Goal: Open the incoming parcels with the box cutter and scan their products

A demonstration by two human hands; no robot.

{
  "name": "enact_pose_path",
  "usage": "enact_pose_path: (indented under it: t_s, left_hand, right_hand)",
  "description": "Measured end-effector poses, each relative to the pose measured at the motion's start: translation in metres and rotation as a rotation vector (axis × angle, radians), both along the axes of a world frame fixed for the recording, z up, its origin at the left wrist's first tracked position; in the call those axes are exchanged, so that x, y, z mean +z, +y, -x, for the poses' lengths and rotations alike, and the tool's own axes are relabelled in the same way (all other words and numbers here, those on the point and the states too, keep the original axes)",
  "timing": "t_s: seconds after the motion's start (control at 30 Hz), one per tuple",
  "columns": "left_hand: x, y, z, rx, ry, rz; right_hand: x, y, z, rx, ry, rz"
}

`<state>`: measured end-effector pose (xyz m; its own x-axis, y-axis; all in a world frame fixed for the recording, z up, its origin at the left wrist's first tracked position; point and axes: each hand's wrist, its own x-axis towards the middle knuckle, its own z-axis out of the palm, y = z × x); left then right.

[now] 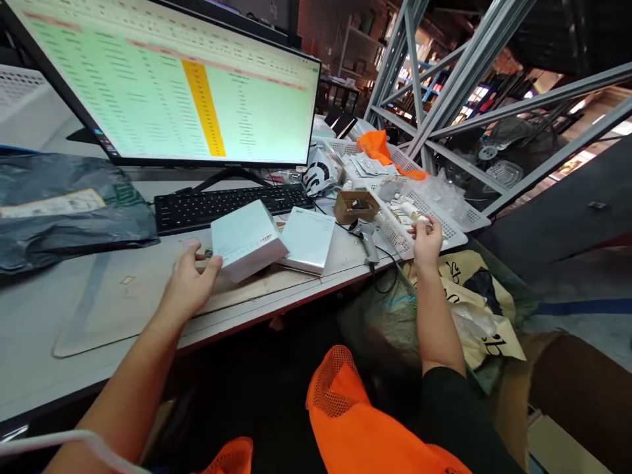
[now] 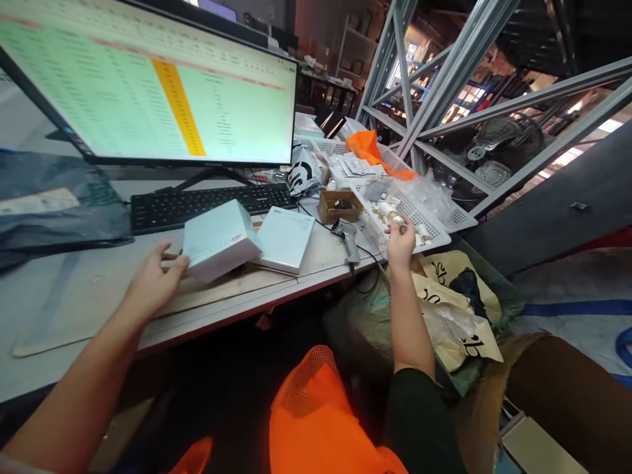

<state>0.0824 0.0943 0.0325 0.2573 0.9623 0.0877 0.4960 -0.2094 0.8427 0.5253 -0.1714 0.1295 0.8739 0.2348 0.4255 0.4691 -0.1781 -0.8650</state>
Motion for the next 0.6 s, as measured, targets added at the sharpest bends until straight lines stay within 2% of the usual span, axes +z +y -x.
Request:
enact_pose_path:
  t_s: [0.07,0.13,0.2,0.27,0.33,0.43,0.6]
  left_hand:
    - [-0.001,0.002,-0.007,-0.028,-0.09,0.361]
    - [0.003,-0.004,-0.014,-0.076,-0.267,0.608]
    - [0.006,-0.014,-0.02,-0.105,-0.439,0.744]
    - [0.007,-0.023,-0.022,-0.1,-0.582,0.808]
    - [0.005,-0.032,-0.019,-0.068,-0.674,0.788]
    - [-0.005,-0.045,-0.004,-0.019,-0.743,0.593]
    - [-0.026,-0.053,0.038,0.107,-0.739,0.249]
  right_hand:
    - [-0.013,-0.005,-0.018,0.0,0.008,0.089]
    - [-0.034,-0.004,-0.015,0.038,-0.014,0.306]
    - [-0.056,0.003,-0.003,0.096,-0.02,0.522]
    - [-0.071,0.015,0.009,0.153,0.0,0.65]
    - [-0.079,0.029,0.013,0.171,0.023,0.724]
    - [-0.077,0.052,0.008,0.143,0.054,0.8]
    - [-0.071,0.067,-0.003,0.137,0.206,0.743]
